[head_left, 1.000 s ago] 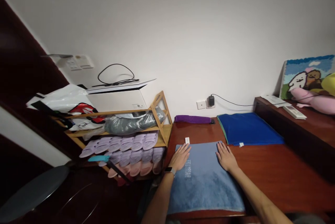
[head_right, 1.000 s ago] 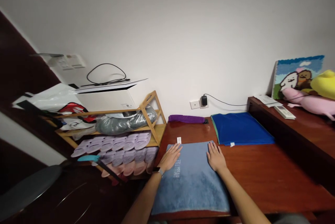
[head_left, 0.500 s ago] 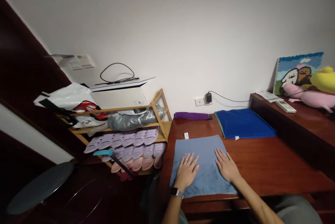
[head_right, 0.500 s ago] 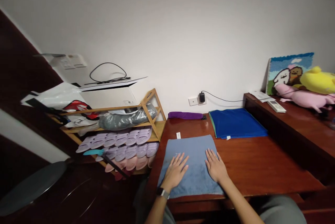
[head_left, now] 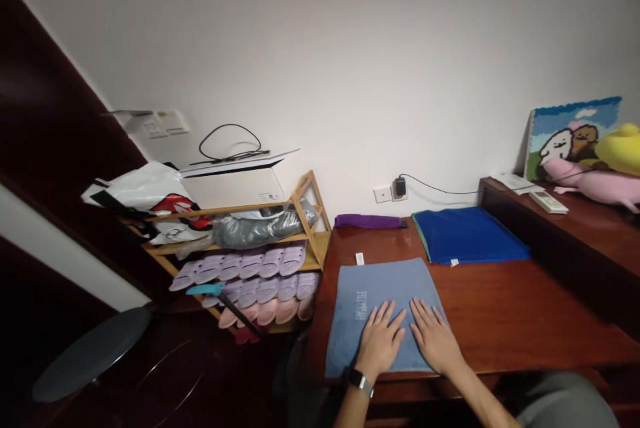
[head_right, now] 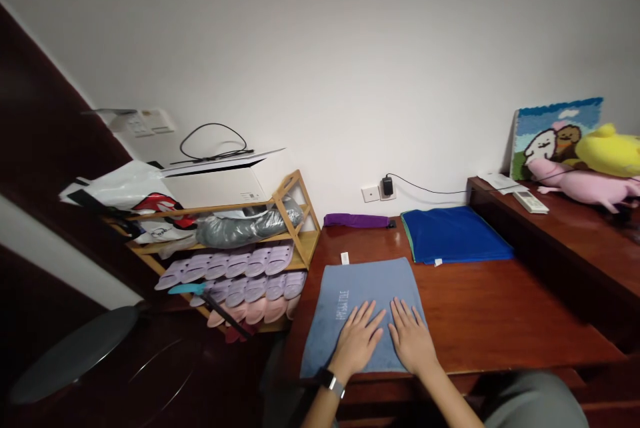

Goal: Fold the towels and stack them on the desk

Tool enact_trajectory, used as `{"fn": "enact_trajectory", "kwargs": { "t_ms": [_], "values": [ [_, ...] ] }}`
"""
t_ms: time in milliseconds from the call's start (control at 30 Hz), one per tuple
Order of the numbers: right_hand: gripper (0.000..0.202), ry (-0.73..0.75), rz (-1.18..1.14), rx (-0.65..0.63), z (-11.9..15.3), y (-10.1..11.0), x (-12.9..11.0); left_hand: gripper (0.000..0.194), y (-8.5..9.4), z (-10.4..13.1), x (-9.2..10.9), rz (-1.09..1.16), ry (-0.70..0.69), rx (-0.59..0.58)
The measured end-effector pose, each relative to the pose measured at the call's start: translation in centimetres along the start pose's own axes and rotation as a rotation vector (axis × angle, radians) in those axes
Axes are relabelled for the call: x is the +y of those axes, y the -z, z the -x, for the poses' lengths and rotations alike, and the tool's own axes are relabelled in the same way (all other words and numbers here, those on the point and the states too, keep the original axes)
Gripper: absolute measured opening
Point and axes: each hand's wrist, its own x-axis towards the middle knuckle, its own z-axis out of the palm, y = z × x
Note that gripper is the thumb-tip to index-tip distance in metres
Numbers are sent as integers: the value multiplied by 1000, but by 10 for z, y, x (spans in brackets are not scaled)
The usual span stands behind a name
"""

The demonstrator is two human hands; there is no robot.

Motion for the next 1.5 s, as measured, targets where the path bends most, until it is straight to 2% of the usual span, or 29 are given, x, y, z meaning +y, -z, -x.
{"fn": "enact_trajectory", "kwargs": {
  "t_ms": [133, 233, 333, 433, 533, 633, 767, 900, 1033, 1133, 1200, 1367, 1500],
  "values": [
    [65, -54, 17, 9, 4, 6, 21, 49, 4, 37, -30, -24, 127, -25],
    [63, -86, 34, -2, 2, 10, 23, 47, 11, 68, -45, -52, 241, -2],
    [62, -79, 47, 28, 2, 9, 7, 51, 17, 75, -31, -73, 205, 93],
    [60, 43, 17, 73, 6, -2, -13, 56, 22, 55, 2, -48, 26, 108],
    [56, 188, -10, 83, 14, -13, -16, 60, 23, 31, 27, 12, -106, 51],
    [57, 188, -19, 121, 22, -14, -2, 70, 19, 32, 26, 66, -131, -3],
    [62, 137, -30, 115, 35, -1, 20, 93, 11, 68, 0, 124, -40, -33],
    [63, 239, -53, 90, 57, 10, 40, 75, 1, 98, -16, 109, -35, 59],
    [78, 428, -60, 58, 82, 7, 71, 58, -2, 107, -17, 54, -123, 212],
    [80, 441, -64, 68, 92, 5, 93, 49, 1, 108, -16, 14, -165, 278],
    [73, 403, -96, 73, 94, 8, 100, 43, 3, 109, -14, -3, -181, 299],
    [42, 318, -273, 60, 86, 33, 90, 36, 7, 112, -13, -13, -132, 370],
    [37, 236, -369, 107, 76, 68, 77, 31, 16, 121, -27, 21, -44, 416]
  ]
}}
